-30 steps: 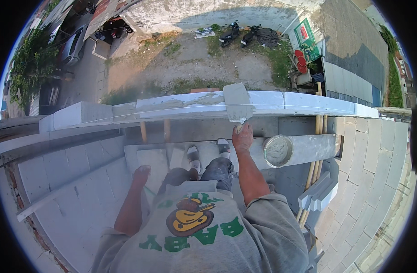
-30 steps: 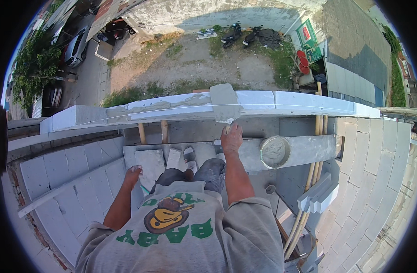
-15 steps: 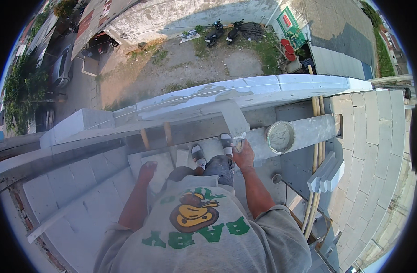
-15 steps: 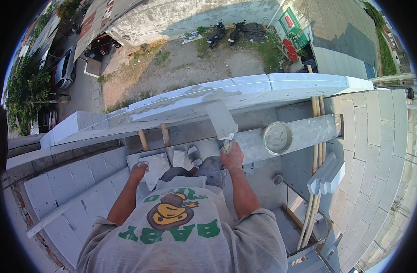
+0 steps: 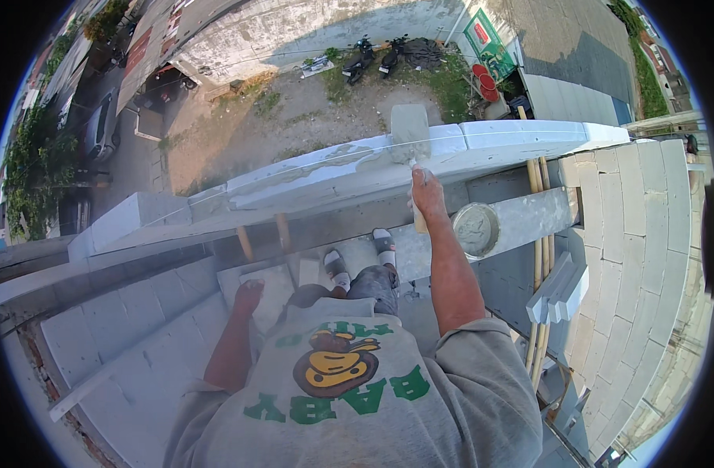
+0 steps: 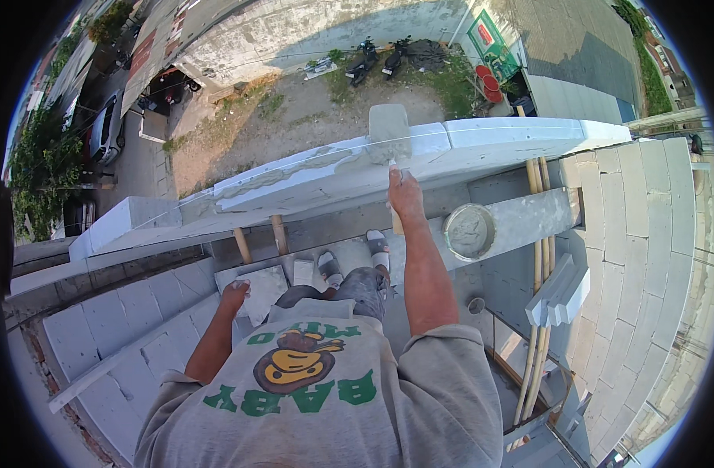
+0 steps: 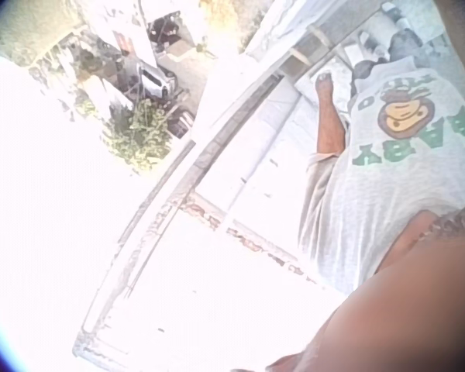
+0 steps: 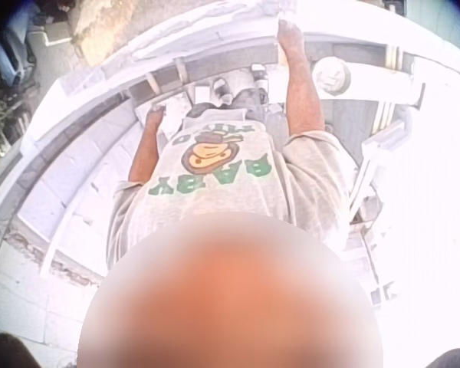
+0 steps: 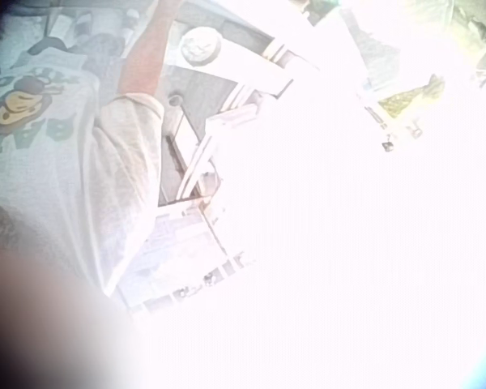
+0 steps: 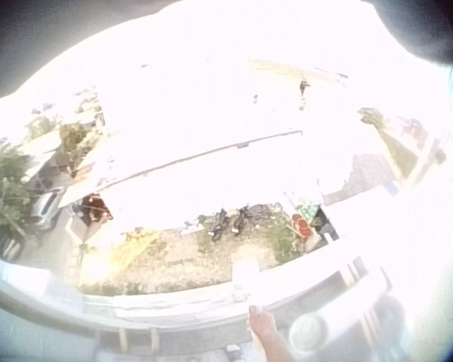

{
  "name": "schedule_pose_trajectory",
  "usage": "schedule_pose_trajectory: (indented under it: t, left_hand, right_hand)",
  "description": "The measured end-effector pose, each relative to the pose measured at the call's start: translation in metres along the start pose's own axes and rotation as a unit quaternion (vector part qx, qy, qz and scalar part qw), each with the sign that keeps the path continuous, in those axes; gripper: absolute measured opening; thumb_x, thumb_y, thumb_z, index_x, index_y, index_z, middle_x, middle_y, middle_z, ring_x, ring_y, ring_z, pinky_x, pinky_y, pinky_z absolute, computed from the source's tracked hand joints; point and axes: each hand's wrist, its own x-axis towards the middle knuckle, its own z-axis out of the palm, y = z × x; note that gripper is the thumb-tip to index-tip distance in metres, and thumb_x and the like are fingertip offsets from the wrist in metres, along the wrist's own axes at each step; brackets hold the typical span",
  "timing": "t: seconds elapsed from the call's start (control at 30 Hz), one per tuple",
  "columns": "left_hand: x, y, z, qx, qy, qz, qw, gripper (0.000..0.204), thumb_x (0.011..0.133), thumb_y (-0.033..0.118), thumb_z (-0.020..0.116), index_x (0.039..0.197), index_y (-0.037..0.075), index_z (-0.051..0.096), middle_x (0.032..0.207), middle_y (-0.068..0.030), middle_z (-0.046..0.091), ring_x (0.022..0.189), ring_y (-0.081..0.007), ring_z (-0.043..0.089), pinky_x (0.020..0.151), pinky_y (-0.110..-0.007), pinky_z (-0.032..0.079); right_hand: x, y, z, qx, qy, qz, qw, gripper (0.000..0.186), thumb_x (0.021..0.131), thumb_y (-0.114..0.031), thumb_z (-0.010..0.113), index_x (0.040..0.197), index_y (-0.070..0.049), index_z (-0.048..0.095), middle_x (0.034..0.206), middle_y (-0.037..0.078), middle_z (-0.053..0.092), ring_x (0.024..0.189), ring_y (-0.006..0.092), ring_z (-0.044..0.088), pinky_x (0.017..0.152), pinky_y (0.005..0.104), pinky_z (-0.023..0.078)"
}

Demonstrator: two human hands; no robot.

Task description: The person builds a wall by applying mortar from a bucket onto a course of lightweight concrete blocks with a trowel, then laying another block on top.

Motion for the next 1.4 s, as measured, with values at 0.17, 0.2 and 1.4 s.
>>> schedule_pose_trajectory:
  t: [0.17,0.2,1.4]
  left_hand:
    - [-0.003,-0.008,0.012,-0.017,-0.005,-0.001,1.0,0.044,0.086,0.04,0.059,0.102,-0.001,0.064,0.084,-0.0109,0.066,0.076,-0.0208,0.062,0.074,-0.033,0.047]
    - [0.0,-0.004,0.016,-0.023,-0.006,0.0,1.0,0.044,0.086,0.04,0.059,0.102,-0.001,0.064,0.084,-0.0109,0.066,0.076,-0.0208,0.062,0.074,-0.033,0.047]
    - [-0.046,-0.117,0.034,-0.192,0.076,-0.097,0.974,0.035,0.082,0.037,0.061,0.08,0.003,0.066,0.068,-0.0086,0.064,0.066,-0.0232,0.062,0.068,-0.037,0.047]
  right_hand:
    - [-0.048,-0.005,-0.018,-0.118,-0.09,0.053,0.987,0.054,0.095,-0.043,0.036,0.096,0.006,0.059,0.098,0.033,0.06,0.098,0.0482,0.056,0.088,0.0505,0.043]
    - [-0.064,-0.009,-0.025,-0.154,-0.094,0.056,0.982,0.054,0.095,-0.042,0.036,0.096,0.006,0.059,0.099,0.033,0.06,0.098,0.048,0.056,0.088,0.0504,0.043]
    - [-0.169,-0.269,0.163,-0.303,-0.347,-0.079,0.884,0.046,0.093,-0.032,0.047,0.121,0.004,0.047,0.121,0.022,0.058,0.115,0.0375,0.054,0.097,0.0432,0.043]
